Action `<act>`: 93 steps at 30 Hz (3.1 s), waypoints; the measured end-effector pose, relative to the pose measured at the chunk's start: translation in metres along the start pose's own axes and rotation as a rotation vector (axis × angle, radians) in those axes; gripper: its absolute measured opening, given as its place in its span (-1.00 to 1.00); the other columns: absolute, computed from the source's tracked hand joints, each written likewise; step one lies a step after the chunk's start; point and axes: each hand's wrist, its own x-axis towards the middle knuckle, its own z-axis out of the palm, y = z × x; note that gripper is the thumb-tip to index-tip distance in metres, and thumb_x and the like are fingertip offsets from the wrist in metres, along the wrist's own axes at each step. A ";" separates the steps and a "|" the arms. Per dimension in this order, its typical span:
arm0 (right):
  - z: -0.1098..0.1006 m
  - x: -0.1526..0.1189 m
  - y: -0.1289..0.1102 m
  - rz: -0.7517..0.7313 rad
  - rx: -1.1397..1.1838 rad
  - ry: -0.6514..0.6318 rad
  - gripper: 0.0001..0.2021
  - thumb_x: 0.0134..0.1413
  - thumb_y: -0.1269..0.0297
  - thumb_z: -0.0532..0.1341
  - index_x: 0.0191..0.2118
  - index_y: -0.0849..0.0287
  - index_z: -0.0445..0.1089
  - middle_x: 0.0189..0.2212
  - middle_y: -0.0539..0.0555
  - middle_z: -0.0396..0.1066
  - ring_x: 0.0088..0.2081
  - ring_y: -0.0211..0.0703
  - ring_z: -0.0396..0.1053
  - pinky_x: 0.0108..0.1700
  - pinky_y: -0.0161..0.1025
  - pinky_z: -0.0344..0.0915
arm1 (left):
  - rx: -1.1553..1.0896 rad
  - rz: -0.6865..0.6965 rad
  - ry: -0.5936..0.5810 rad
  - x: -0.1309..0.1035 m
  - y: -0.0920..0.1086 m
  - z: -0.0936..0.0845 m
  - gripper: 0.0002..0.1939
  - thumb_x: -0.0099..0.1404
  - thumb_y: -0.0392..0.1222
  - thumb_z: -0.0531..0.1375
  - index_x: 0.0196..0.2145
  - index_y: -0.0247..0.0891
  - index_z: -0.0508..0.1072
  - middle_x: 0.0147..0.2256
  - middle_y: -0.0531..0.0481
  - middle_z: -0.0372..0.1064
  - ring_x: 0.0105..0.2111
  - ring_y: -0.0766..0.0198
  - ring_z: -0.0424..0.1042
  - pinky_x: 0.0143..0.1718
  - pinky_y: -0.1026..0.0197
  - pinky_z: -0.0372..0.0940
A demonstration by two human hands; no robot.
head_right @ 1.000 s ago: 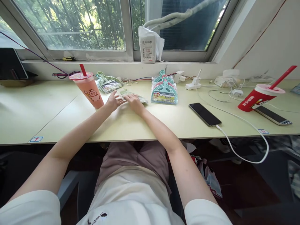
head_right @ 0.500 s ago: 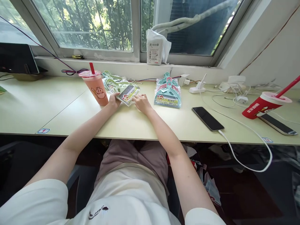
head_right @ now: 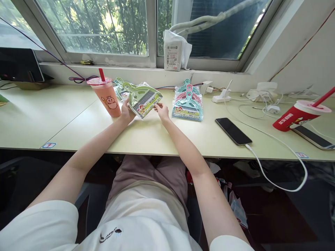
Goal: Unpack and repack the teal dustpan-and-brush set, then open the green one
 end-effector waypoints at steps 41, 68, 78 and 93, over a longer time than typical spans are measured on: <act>-0.027 0.007 -0.022 -0.005 0.057 -0.072 -0.55 0.20 0.28 0.34 0.17 0.08 0.29 -0.18 0.08 0.56 -0.25 -0.12 0.55 -0.14 -0.08 0.57 | 0.229 -0.014 0.063 0.011 -0.006 -0.009 -0.78 0.29 -0.11 0.42 -0.33 -0.27 0.51 -0.52 0.07 0.44 -0.55 0.38 0.44 -0.35 0.30 0.40; -0.059 0.011 -0.045 -0.042 -0.101 -0.118 -0.54 0.04 0.21 0.44 0.08 0.19 0.53 -0.11 0.14 0.62 -0.11 -0.05 0.57 -0.06 -0.05 0.57 | 0.633 0.285 -0.019 0.015 -0.011 -0.009 -0.76 0.24 -0.09 0.40 -0.47 -0.29 0.56 -0.51 -0.02 0.48 -0.41 0.28 0.48 -0.35 0.31 0.32; -0.095 0.040 -0.037 -0.106 -0.035 0.256 -0.74 0.12 0.23 0.31 -0.07 0.18 0.53 -0.17 0.12 0.56 -0.10 -0.10 0.55 -0.10 -0.14 0.56 | 0.567 0.168 0.258 0.019 -0.001 -0.017 -0.74 0.48 -0.18 0.06 -0.37 -0.25 0.40 -0.54 0.04 0.45 -0.70 0.42 0.26 -0.59 0.36 0.22; -0.094 0.051 -0.022 -0.107 0.324 0.379 -0.82 0.21 0.37 0.22 -0.06 0.14 0.40 -0.10 0.11 0.52 0.01 -0.15 0.55 0.05 -0.09 0.58 | 0.156 0.055 0.128 0.024 0.007 -0.017 -0.85 0.48 -0.31 0.10 -0.08 -0.28 0.46 -0.30 -0.05 0.60 -0.42 0.42 0.54 -0.20 0.36 0.45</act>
